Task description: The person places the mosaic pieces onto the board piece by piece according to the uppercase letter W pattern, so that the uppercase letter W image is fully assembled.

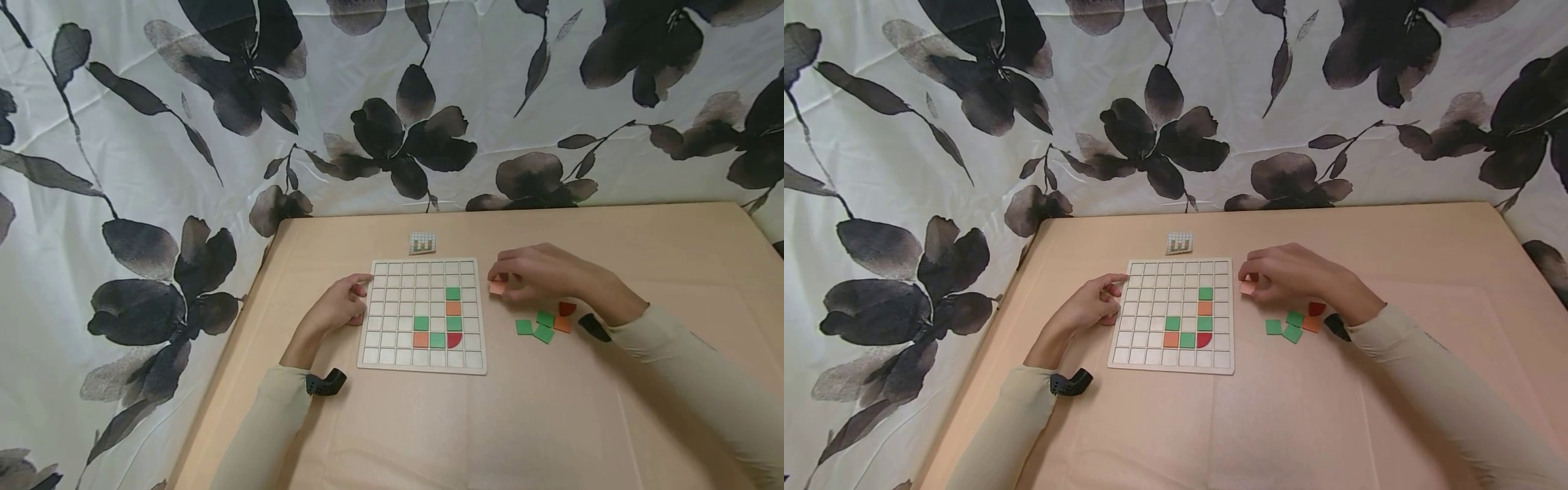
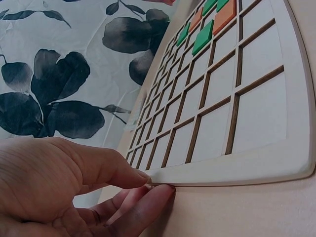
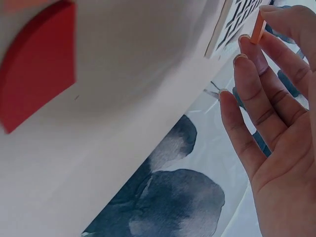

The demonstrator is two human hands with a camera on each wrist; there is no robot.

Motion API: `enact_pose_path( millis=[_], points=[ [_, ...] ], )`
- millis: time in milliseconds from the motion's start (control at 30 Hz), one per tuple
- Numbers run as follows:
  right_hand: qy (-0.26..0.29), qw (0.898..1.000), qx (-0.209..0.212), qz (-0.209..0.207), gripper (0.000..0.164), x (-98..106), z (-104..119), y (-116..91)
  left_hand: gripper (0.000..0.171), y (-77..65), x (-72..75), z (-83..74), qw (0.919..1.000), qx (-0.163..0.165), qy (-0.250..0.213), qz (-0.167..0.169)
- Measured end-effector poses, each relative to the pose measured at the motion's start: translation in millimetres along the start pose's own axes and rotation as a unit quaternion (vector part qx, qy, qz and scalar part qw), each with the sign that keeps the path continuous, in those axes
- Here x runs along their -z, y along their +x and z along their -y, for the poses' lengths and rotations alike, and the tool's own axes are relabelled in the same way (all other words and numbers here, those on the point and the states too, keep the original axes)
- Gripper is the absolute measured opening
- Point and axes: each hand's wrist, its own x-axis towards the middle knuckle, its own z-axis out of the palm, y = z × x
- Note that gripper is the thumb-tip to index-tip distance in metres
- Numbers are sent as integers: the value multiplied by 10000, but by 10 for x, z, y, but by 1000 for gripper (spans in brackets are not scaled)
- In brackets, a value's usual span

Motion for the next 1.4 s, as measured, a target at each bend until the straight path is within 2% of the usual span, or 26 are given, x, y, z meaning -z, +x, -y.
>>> enact_pose_path(
  millis=[367,1000,1400],
  points=[
    [65,9994,214,256,23,1,88,218,65,7,18,-30,10000,-63,50,27],
    [245,9967,745,218,18,-36,246,468,67,3,28,-36,9998,-26,120,142],
    [345,9933,921,600,21,-72,372,642,67,6,24,-24,9999,-6,21,161]
  ],
)
